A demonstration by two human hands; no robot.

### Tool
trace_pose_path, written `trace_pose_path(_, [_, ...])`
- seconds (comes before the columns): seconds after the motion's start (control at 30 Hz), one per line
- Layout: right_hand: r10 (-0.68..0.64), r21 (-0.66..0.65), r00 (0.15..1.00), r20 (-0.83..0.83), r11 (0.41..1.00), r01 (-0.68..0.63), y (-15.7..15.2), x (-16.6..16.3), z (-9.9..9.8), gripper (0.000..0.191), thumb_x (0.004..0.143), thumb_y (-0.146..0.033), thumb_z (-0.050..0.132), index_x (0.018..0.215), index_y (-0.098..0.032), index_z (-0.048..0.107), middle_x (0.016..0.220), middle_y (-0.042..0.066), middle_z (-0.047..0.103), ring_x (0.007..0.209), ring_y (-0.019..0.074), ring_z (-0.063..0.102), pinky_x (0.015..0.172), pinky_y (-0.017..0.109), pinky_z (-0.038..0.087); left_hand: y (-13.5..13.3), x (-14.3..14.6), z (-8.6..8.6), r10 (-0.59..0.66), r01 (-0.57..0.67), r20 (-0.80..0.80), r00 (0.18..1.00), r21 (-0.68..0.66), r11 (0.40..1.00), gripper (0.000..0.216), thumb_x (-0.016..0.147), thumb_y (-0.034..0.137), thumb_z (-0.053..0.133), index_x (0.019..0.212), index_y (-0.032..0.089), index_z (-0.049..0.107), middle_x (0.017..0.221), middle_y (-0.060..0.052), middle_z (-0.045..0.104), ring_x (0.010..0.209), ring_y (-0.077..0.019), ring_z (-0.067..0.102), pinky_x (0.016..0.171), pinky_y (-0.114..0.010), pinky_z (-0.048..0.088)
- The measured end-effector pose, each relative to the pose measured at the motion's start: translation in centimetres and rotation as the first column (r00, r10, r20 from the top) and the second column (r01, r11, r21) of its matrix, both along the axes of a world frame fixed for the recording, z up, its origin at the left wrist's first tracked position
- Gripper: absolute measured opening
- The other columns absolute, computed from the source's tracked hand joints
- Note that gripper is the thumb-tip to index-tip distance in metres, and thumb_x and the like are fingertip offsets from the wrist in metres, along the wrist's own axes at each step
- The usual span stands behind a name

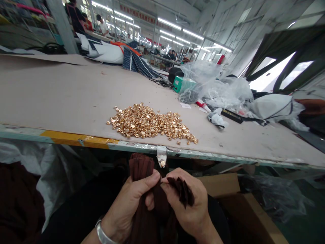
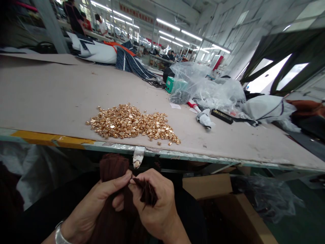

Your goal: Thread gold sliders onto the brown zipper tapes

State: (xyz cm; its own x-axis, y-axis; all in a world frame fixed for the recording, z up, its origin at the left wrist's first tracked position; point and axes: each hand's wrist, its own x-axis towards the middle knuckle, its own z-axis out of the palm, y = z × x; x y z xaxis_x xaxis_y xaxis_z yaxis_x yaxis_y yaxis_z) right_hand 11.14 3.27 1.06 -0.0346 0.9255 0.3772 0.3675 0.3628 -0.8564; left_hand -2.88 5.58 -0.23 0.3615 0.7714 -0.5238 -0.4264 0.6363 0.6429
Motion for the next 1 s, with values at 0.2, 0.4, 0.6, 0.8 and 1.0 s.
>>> trace_pose_path(0.2, [-0.132,-0.321,0.940,-0.315,0.947,0.025,0.2,-0.3,-0.6,0.015,0.075,-0.030,0.073,0.075,-0.018,0.065,0.059,-0.004,0.054,0.045,0.0062,0.039,0.042,0.019,0.033,-0.2,0.1,-0.2,0.021,-0.018,-0.048,0.999,0.071,0.997,0.036,0.064,0.040,0.078,0.051,0.015,0.056,0.038,0.004,0.045,0.038,-0.0057,0.037,0.041,-0.019,0.027])
trace_pose_path(0.4, [-0.131,-0.476,0.788,-0.602,0.851,-0.222,0.6,-0.3,-0.7,0.028,0.077,-0.041,0.069,0.071,-0.015,0.064,0.039,-0.008,0.039,0.035,0.0045,0.030,0.036,0.017,0.023,0.3,-0.3,0.4,0.027,-0.027,0.012,1.000,0.033,0.999,0.029,0.067,0.040,0.074,0.059,0.015,0.063,0.036,0.005,0.043,0.037,-0.0063,0.038,0.041,-0.019,0.029])
trace_pose_path(0.6, [-0.233,-0.523,0.625,-0.745,0.786,-0.330,1.2,-0.7,-1.2,0.027,0.069,-0.035,0.069,0.059,-0.013,0.058,0.051,-0.002,0.053,0.032,0.0018,0.030,0.031,0.015,0.022,1.2,-0.6,1.0,-0.042,0.049,-0.059,0.997,0.119,0.992,0.027,0.070,0.036,0.069,0.056,0.016,0.058,0.037,0.005,0.041,0.037,-0.0069,0.035,0.042,-0.021,0.028])
trace_pose_path(0.8, [-0.308,-0.575,0.597,-0.741,0.750,-0.328,1.7,-0.9,-1.5,0.027,0.065,-0.034,0.067,0.052,-0.014,0.053,0.039,-0.006,0.040,0.029,0.0023,0.025,0.028,0.014,0.019,1.8,-0.7,1.2,-0.076,0.099,-0.137,0.988,0.171,0.980,0.031,0.068,0.038,0.067,0.051,0.016,0.055,0.037,0.005,0.040,0.036,-0.0062,0.034,0.040,-0.020,0.027])
trace_pose_path(1.0, [-0.290,-0.568,0.594,-0.750,0.743,-0.354,2.0,-1.0,-1.2,0.026,0.065,-0.033,0.067,0.053,-0.014,0.054,0.037,-0.006,0.039,0.029,0.0023,0.024,0.028,0.014,0.021,2.6,-0.4,1.1,-0.122,0.152,-0.154,0.981,0.201,0.968,0.027,0.064,0.038,0.067,0.052,0.015,0.058,0.034,0.004,0.042,0.032,-0.0064,0.034,0.037,-0.020,0.026])
